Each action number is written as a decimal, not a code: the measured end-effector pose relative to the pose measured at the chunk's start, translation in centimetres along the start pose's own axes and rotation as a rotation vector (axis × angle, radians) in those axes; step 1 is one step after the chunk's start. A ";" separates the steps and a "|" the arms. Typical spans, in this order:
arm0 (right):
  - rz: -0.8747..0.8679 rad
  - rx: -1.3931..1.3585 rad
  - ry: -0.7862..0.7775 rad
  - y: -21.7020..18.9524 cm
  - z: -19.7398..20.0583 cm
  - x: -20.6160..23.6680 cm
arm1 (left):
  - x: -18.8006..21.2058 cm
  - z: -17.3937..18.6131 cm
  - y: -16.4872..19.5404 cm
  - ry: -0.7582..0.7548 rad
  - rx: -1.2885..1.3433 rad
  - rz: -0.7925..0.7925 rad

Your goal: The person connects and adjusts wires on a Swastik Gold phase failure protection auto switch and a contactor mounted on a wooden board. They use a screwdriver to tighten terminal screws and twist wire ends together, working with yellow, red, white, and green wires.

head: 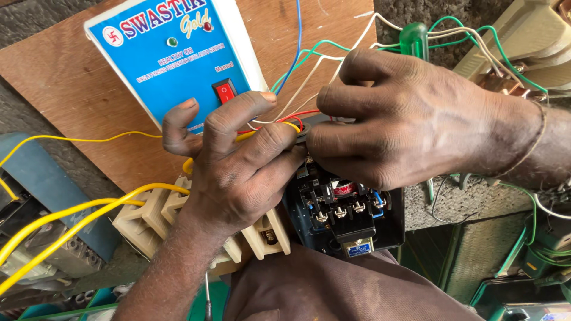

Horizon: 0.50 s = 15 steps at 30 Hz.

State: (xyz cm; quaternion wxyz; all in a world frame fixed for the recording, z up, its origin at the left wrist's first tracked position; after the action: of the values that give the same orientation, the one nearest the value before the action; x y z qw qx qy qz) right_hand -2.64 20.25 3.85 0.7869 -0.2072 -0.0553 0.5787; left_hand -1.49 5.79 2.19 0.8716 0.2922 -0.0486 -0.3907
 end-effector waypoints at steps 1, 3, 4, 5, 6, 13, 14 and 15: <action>-0.009 -0.030 0.027 0.2 0.2 -0.1 | 0.0 0.0 0.0 -0.003 0.004 0.002; -0.029 -0.092 0.079 0.7 0.5 -0.3 | 0.0 0.0 0.0 0.000 0.005 -0.001; -0.037 -0.097 0.080 0.8 0.6 -0.4 | 0.0 0.0 -0.1 0.006 -0.001 -0.006; -0.045 -0.104 0.082 0.9 0.6 -0.5 | 0.0 0.0 -0.1 0.010 -0.007 -0.009; -0.053 -0.112 0.084 1.0 0.5 -0.6 | 0.0 0.0 -0.1 0.008 0.000 -0.006; 0.011 -0.012 0.018 0.2 -0.1 -0.9 | 0.1 0.0 -0.2 0.015 0.005 -0.020; 0.017 -0.029 0.035 0.2 0.0 -0.9 | 0.1 0.0 -0.2 0.017 0.013 -0.020; 0.024 -0.045 0.052 0.2 0.0 -0.9 | 0.1 0.0 -0.2 0.013 0.016 -0.017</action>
State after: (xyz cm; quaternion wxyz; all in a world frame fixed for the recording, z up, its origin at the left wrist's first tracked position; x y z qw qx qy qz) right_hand -3.17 19.45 3.91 0.7761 -0.2407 -0.0454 0.5812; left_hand -1.55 5.57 2.09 0.8661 0.3019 -0.0436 -0.3959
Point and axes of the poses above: each hand's wrist, its own x-axis away from the middle knuckle, its own z-axis out of the back of the hand, y = z × x, the point moved 7 cm from there along -x, towards the middle knuckle, and after that the axes turned 1 degree about z, right-handed, at the moved point
